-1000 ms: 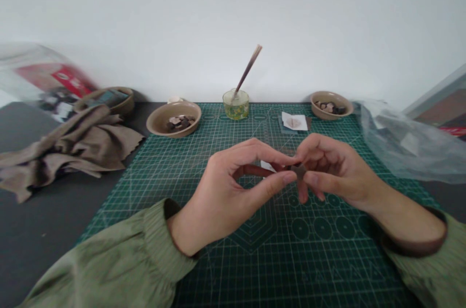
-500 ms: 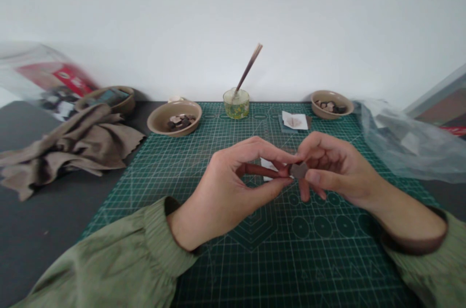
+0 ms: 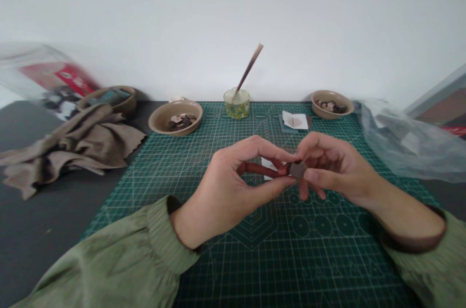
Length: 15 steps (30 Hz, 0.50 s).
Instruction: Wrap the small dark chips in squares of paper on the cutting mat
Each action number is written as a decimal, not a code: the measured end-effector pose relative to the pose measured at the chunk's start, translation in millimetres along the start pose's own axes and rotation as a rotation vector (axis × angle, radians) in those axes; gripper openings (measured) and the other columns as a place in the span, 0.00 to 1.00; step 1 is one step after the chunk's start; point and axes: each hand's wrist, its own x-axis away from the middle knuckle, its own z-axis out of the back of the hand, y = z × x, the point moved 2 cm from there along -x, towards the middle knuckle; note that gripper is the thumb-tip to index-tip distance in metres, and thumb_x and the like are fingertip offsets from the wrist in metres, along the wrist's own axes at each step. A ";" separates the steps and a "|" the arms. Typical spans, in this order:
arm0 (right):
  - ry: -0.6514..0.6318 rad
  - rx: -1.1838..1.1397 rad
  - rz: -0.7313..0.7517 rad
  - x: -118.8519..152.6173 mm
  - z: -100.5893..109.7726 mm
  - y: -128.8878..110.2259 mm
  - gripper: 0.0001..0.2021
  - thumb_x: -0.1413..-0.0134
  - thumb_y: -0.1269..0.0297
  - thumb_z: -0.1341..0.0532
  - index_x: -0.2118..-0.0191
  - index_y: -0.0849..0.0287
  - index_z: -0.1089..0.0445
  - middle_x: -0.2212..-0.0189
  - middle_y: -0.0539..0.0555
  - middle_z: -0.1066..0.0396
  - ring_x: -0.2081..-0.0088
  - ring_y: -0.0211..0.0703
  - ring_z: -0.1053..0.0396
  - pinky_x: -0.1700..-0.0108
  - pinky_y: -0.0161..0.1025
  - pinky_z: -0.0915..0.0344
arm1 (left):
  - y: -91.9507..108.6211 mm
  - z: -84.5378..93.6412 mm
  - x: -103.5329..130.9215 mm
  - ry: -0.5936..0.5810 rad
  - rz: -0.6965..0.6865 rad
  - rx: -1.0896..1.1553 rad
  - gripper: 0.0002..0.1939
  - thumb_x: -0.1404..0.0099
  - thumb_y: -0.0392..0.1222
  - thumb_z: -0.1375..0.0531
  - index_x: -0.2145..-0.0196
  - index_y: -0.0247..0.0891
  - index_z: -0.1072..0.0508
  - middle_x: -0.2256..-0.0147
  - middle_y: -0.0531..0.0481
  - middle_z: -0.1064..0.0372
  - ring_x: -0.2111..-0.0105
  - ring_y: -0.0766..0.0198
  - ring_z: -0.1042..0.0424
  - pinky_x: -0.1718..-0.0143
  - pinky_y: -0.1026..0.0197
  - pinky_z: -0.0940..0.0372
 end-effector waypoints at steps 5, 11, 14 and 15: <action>-0.007 -0.008 -0.018 0.4 0.1 1.1 0.10 0.31 0.66 0.27 0.48 0.54 0.24 0.64 0.52 0.15 0.68 0.40 0.15 0.77 0.24 0.30 | 1.0 0.1 -0.1 0.015 0.013 -0.026 0.12 0.31 0.35 0.26 0.51 0.39 0.16 0.53 0.47 0.18 0.55 0.62 0.17 0.52 0.62 0.17; -0.012 -0.060 -0.007 1.6 2.3 3.9 0.10 0.29 0.63 0.29 0.46 0.54 0.25 0.62 0.53 0.16 0.66 0.44 0.14 0.78 0.25 0.31 | 1.5 0.2 -0.5 0.018 0.005 -0.037 0.11 0.30 0.36 0.27 0.51 0.38 0.16 0.54 0.46 0.19 0.55 0.61 0.17 0.55 0.60 0.17; -0.010 -0.037 -0.016 2.4 2.5 4.3 0.11 0.30 0.63 0.29 0.47 0.54 0.25 0.63 0.53 0.16 0.67 0.44 0.14 0.78 0.27 0.30 | 1.5 -1.0 -0.5 0.012 -0.002 -0.049 0.11 0.30 0.36 0.27 0.51 0.38 0.17 0.54 0.46 0.19 0.55 0.61 0.17 0.54 0.60 0.17; -0.006 -0.022 -0.020 2.4 2.4 4.0 0.11 0.30 0.63 0.28 0.47 0.54 0.25 0.63 0.53 0.16 0.68 0.43 0.15 0.78 0.27 0.30 | 1.4 -1.1 -0.8 0.009 -0.004 -0.053 0.11 0.29 0.37 0.27 0.50 0.38 0.17 0.54 0.46 0.19 0.55 0.61 0.17 0.54 0.60 0.17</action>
